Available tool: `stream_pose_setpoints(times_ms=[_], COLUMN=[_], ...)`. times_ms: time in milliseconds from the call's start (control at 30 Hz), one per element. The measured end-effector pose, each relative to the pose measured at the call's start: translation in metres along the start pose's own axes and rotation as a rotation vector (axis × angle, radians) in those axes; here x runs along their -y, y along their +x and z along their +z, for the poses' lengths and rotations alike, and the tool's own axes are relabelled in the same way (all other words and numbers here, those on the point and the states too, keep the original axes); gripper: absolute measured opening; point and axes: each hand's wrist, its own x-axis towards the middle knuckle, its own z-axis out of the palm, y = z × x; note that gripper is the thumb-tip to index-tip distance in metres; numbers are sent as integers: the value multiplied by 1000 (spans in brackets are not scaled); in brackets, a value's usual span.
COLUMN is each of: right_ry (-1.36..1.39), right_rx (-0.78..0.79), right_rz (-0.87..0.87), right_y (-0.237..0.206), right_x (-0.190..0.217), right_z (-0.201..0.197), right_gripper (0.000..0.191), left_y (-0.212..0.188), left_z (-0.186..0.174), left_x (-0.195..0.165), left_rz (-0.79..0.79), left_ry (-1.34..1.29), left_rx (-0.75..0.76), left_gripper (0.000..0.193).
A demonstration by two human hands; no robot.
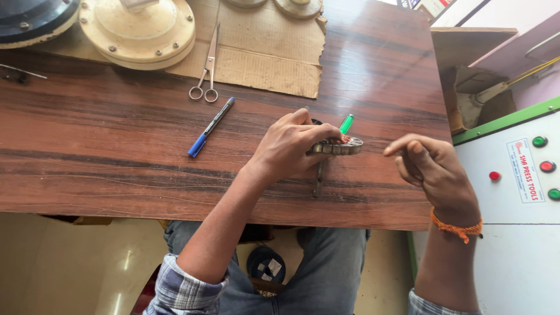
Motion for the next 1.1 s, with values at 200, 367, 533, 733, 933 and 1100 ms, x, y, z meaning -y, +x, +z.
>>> stream_pose_setpoints(times_ms=[200,367,533,733,933,1100], right_ry=[-258,-189,-216,-314,-267,-457], right_rx=[117,54,-10,-127,-215,-213], right_rz=[33,15,127,150,101,-30], right_y=[38,79,104,96,57,18], right_x=[35,44,31,19,21,21], right_z=[26,34,32,30,40,67], right_gripper=[36,33,34,26,17,15], left_y=[1,0,0,-2,-2,-8], left_z=[0,-3,-3,-9,-16,-25], left_x=[-7,-7,2,8,7,10], left_rz=[-4,40,47,-31,-120,110], left_ry=[-10,39,126,145,140,-267], left_rx=[15,45,10,-48,137,-41], left_gripper=[42,46,44,38,58,98])
